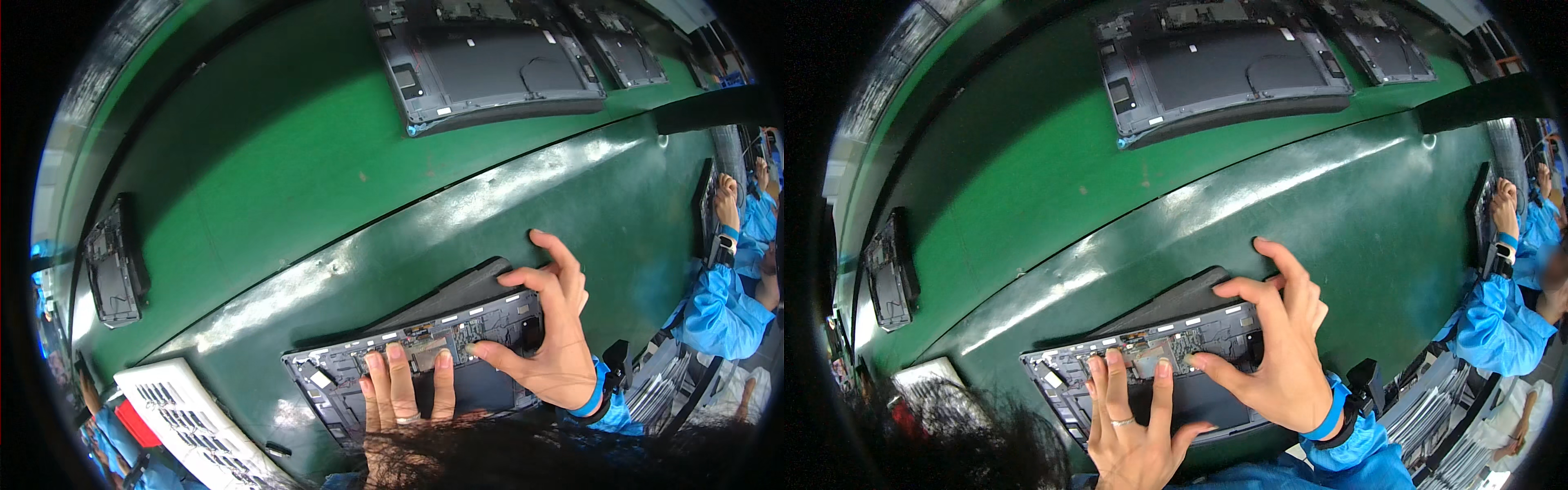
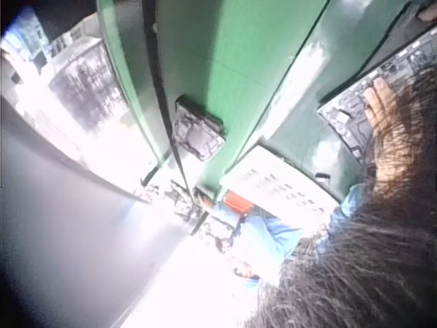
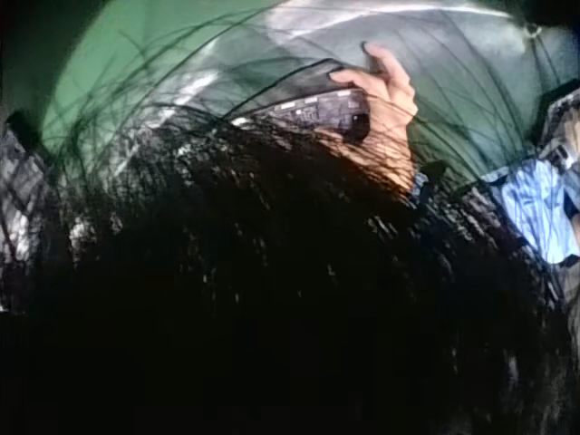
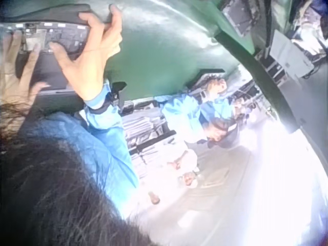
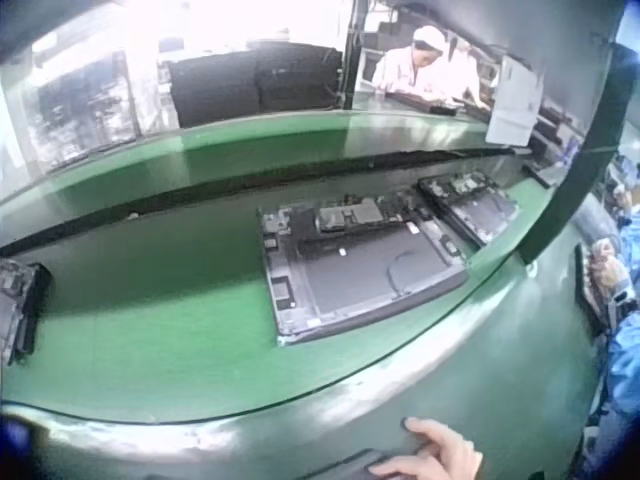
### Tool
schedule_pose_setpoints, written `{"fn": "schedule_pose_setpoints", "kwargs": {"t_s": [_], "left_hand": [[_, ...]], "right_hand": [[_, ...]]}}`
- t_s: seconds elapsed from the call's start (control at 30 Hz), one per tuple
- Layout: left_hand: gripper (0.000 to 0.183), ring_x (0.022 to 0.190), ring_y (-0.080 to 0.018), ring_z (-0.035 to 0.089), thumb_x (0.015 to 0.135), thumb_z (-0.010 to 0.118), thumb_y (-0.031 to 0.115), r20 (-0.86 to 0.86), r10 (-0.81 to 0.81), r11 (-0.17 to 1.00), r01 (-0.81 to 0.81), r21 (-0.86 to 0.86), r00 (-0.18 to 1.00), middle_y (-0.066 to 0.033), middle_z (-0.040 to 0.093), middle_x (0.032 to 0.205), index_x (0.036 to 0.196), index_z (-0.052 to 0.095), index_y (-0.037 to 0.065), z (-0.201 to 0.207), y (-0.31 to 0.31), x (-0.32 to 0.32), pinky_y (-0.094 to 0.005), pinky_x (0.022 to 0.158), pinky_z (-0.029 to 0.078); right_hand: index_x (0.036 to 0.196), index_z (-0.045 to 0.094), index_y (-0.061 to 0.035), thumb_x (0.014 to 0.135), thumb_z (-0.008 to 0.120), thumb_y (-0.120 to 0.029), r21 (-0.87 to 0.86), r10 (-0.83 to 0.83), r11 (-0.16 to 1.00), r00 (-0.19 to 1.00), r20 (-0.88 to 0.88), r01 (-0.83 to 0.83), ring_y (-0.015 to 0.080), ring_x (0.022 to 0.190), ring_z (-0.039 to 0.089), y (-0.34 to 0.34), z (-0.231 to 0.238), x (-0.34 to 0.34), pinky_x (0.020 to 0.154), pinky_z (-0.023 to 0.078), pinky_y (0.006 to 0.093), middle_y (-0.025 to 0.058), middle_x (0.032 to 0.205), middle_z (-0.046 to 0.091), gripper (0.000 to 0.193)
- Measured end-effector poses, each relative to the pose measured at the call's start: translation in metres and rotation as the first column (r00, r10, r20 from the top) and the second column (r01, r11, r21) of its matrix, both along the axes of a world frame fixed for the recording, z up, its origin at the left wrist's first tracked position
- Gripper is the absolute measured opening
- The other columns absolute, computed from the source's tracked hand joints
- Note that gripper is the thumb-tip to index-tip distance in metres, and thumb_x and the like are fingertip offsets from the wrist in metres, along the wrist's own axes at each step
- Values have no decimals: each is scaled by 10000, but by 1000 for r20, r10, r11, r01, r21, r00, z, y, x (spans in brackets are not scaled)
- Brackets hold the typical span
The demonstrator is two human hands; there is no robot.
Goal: Manually installing and connecting a component onto a tablet or laptop internal assembly on a production line.
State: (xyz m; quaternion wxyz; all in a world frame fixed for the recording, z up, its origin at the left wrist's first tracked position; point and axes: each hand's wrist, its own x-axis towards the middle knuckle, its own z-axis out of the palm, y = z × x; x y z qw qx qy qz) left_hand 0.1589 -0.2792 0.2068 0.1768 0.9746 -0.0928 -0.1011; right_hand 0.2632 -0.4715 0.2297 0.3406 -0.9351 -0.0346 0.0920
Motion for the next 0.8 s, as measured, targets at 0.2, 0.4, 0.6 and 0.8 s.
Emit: {"fn": "schedule_pose_setpoints", "kwargs": {"t_s": [0.2,0.4,0.6,0.8], "left_hand": [[1029,1570,-570,302,919,570,810,50,-205,930,179,322,977,-376,237,1710,1691,357,164,-18,-1,2,-655,1266,293],[1259,1650,-436,185,697,896,431,-97,-79,834,119,539,992,-162,189,1804,1734,241,149,1,6,-2,-481,1366,165],[1144,1574,-572,258,722,929,542,149,-71,991,87,-104,986,-380,257,1692,1611,443,10,27,46,26,-625,1272,274],[1199,1600,-552,230,664,949,608,278,36,997,-14,-81,960,-320,239,1741,1601,490,19,7,143,121,-629,1313,207]], "right_hand": [[1460,548,-145,736,964,-229,-181,132,976,990,51,-121,414,1340,463,-1,18,4,1123,322,556,224,1636,339,839],[1363,617,6,892,878,-364,258,-195,959,932,306,116,328,1212,604,-46,23,72,1027,503,465,196,1363,613,653],[1402,573,127,748,855,-741,-155,-521,812,819,242,562,500,1398,497,-78,-10,193,1184,406,515,326,1482,530,1123],[1377,510,127,679,1030,-402,249,-513,854,822,249,458,352,1186,667,-113,-43,243,1016,562,456,240,1319,653,1018]]}}
